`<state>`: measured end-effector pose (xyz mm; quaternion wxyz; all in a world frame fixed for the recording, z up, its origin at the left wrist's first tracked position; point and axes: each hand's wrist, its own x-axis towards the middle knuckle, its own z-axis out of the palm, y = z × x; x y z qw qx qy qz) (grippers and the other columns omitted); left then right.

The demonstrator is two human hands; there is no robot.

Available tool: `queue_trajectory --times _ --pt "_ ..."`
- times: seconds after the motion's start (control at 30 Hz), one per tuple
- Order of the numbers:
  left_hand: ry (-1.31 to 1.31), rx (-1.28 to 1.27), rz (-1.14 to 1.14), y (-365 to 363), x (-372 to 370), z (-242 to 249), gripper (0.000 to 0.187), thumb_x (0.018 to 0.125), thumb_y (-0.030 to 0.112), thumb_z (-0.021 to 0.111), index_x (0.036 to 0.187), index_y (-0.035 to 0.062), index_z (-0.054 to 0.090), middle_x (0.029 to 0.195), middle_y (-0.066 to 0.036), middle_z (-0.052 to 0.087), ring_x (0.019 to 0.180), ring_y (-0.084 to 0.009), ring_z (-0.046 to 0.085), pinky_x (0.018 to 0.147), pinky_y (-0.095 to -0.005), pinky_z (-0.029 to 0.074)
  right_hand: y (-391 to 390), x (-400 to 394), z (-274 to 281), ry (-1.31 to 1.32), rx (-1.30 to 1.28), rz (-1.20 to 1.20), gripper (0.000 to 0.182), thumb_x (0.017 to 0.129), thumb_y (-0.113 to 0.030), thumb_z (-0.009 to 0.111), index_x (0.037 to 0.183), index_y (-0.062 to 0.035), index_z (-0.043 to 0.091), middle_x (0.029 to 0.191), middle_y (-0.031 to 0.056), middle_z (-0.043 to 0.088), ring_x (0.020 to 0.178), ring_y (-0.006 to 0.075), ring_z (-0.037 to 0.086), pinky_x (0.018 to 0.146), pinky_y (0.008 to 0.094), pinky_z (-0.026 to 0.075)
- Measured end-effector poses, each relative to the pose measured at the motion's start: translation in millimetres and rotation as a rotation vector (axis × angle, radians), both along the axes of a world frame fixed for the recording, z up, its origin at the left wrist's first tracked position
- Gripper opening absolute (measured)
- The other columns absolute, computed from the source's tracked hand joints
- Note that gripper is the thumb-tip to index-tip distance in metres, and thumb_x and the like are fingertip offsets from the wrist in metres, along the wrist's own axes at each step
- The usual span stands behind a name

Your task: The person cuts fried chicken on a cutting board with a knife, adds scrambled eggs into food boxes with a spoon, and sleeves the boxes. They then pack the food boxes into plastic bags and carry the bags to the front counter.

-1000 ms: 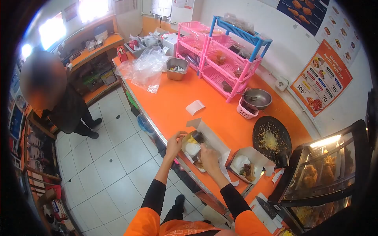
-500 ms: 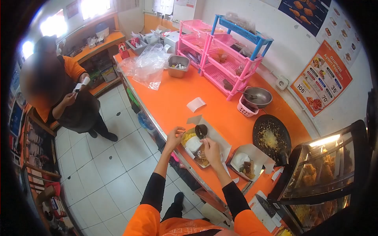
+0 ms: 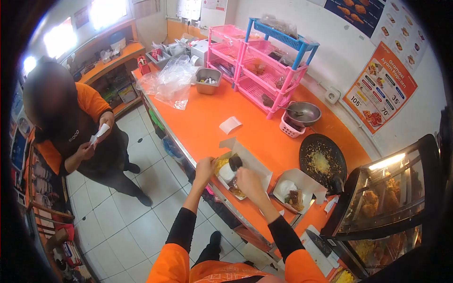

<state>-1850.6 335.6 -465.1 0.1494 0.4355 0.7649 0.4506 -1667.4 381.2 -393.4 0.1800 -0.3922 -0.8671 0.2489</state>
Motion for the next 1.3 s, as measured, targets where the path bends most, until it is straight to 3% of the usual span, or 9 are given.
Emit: queue_trajectory --times 0.03,0.27,0.57,0.7,0.77,0.97,1.07,1.13,1.3 --pt "0.037 -0.044 0.01 -0.9 -2.2 -0.9 0.019 0.083 0.016 0.061 0.088 -0.0009 0.067 0.078 -0.02 0.065 0.077 -0.0369 0.065 0.07 -0.0424 0.051 4.9 -13.7 9.3 -0.166 0.0 -0.001 0.025 0.086 -0.016 0.048 0.088 0.0018 0.066 0.085 0.0246 0.065 0.077 0.0418 0.063 0.072 0.0458 0.05" --pt "-0.081 -0.128 -0.154 -9.1 -6.2 -10.6 0.021 0.085 0.015 0.058 0.088 -0.004 0.067 0.075 -0.024 0.064 0.075 -0.0396 0.064 0.067 -0.0408 0.051 58.3 -96.7 26.0 -0.502 -0.047 0.263 0.028 0.077 -0.02 0.056 0.089 0.0018 0.068 0.093 0.0265 0.064 0.087 0.0385 0.064 0.076 0.0459 0.051" --pt "-0.179 0.13 -0.029 -19.0 10.7 -28.0 0.022 0.083 0.013 0.056 0.088 -0.0069 0.065 0.08 -0.027 0.064 0.081 -0.0399 0.066 0.07 -0.0442 0.051 19.1 -143.6 -2.4 -0.808 0.01 0.221 0.034 0.066 -0.023 0.069 0.094 -0.0044 0.072 0.101 0.0172 0.068 0.095 0.0328 0.066 0.081 0.0411 0.053" --pt "-0.259 0.031 -0.021 -18.5 7.7 -28.8 0.021 0.083 0.014 0.057 0.088 -0.0047 0.067 0.081 -0.025 0.066 0.081 -0.0383 0.066 0.071 -0.0436 0.051 60.2 -166.5 -62.7 -0.824 -0.054 0.387 0.026 0.066 -0.022 0.069 0.086 -0.0043 0.073 0.09 0.0186 0.069 0.085 0.0297 0.068 0.073 0.041 0.053" --pt "-0.319 0.043 0.003 -20.7 9.5 -20.1 0.017 0.086 0.01 0.06 0.094 -0.0044 0.064 0.079 -0.015 0.068 0.072 -0.0196 0.065 0.065 -0.0342 0.05 72.4 -169.2 -80.7 -0.89 -0.05 0.543 0.022 0.066 -0.021 0.069 0.08 -0.0044 0.073 0.084 0.0185 0.069 0.08 0.0283 0.068 0.069 0.0408 0.053" --pt "-0.456 0.009 -0.028 -19.7 7.3 -32.1 0.022 0.088 0.012 0.059 0.101 -0.0052 0.066 0.08 -0.011 0.069 0.07 -0.0149 0.064 0.063 -0.0306 0.049 63.9 -107.2 -32.4 -0.524 0.537 1.005 0.018 0.069 -0.018 0.065 0.059 -0.0032 0.064 0.063 0.0147 0.065 0.051 0.0239 0.061 0.048 0.0373 0.046" --pt "-0.385 -0.033 -0.071 -20.7 5.3 -25.0 0.026 0.089 0.015 0.06 0.104 -0.0056 0.066 0.078 -0.01 0.068 0.069 -0.0125 0.063 0.061 -0.0283 0.049 71.1 -79.1 -20.8 -0.752 0.179 0.886 0.022 0.075 -0.017 0.062 0.059 -0.0028 0.059 0.05 0.0073 0.056 0.036 0.0158 0.047 0.036 0.0319 0.033" --pt "-0.393 -0.007 -0.086 -18.2 5.8 -32.4 0.027 0.089 0.016 0.06 0.104 -0.0059 0.066 0.078 -0.009 0.068 0.069 -0.0118 0.062 0.061 -0.0278 0.048 61.8 -52.1 1.6 -0.319 -0.87 0.039 0.02 0.083 -0.015 0.056 0.066 -0.0038 0.056 0.045 -0.0031 0.039 0.033 0.0068 0.029 0.032 0.0264 0.019" --pt "-0.478 -0.05 -0.118 -15.5 2.8 -45.8 0.033 0.086 0.026 0.061 0.103 -0.001 0.068 0.09 -0.017 0.07 0.084 -0.023 0.069 0.076 -0.0326 0.052 63.2 -7.4 4.9 0.026 -1.241 0.047 0.019 0.093 -0.016 0.046 0.08 -0.0045 0.053 0.049 -0.0088 0.026 0.037 0.003 0.02 0.034 0.0228 0.013"
